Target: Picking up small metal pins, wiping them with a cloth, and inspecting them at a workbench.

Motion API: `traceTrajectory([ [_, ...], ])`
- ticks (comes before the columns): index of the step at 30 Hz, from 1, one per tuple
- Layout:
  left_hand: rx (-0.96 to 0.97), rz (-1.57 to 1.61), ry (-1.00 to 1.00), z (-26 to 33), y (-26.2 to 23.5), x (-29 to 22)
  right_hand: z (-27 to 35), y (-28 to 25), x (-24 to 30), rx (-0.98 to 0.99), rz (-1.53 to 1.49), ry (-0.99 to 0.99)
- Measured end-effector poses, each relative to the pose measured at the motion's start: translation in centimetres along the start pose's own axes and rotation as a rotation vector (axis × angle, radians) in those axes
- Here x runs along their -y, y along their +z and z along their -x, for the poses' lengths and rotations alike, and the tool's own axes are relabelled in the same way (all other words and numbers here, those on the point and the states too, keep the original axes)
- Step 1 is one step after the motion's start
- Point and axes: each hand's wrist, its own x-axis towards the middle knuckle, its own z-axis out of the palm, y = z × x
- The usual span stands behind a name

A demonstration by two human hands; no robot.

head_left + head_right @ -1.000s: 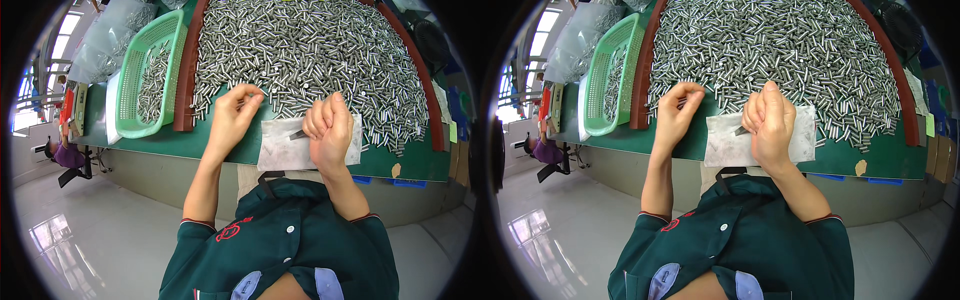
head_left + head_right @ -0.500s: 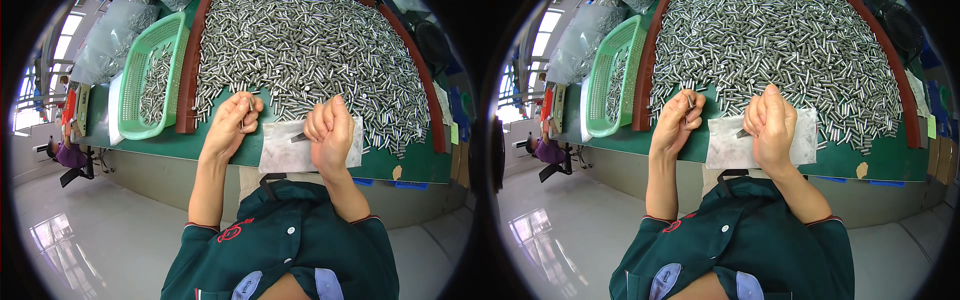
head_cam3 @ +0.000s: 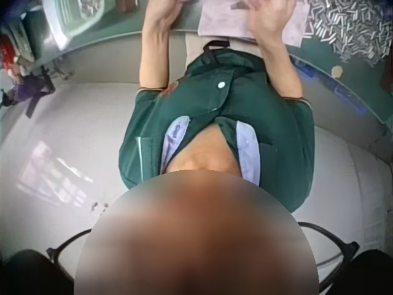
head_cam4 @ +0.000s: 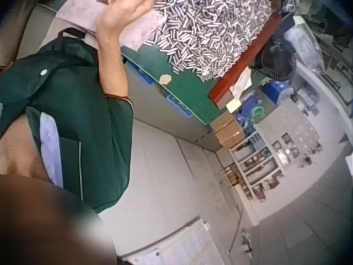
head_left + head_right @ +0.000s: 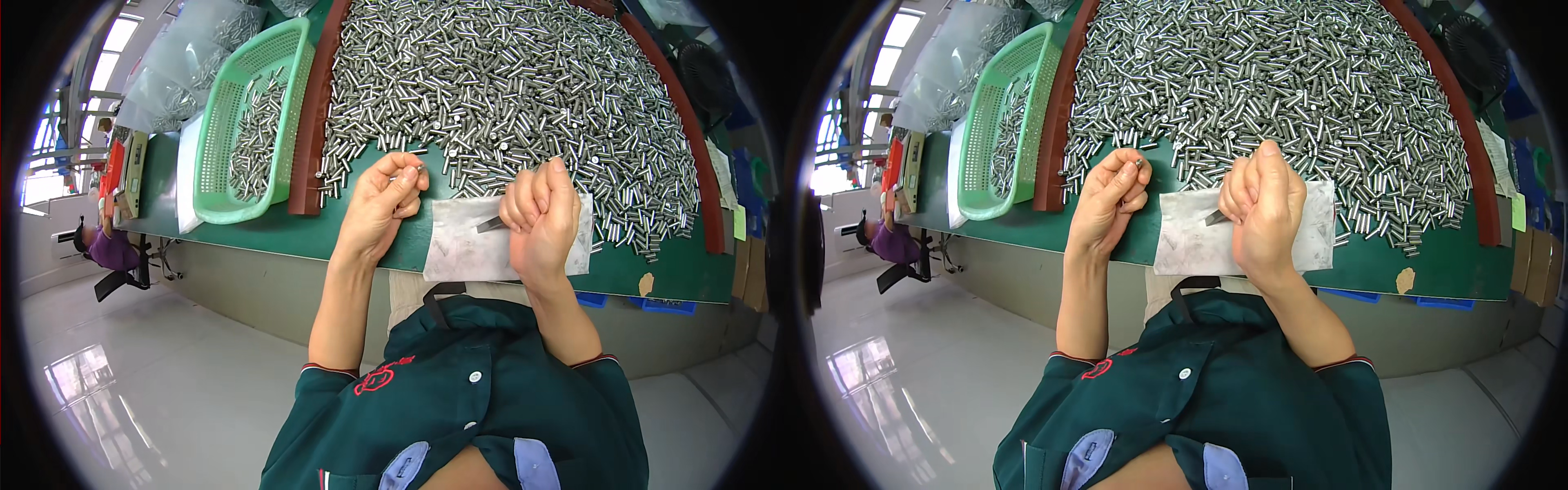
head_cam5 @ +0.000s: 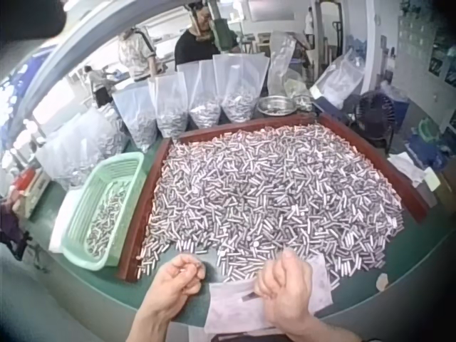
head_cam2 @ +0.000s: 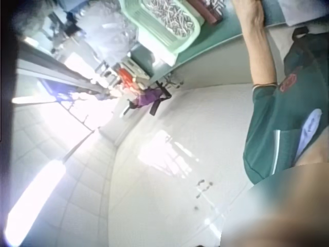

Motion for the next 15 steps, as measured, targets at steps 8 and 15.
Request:
traceTrajectory([
  [8, -0.022, -0.041, 0.005, -0.5, 0.9, -0.7, 0.0, -0.1, 0.1, -0.049, -0.019, -0.046],
  [15, -0.305, -1.207, 0.344, -2.6, 3.4, -0.2, 0.0, -0.1, 0.1, -0.05, -0.021, -0.044],
])
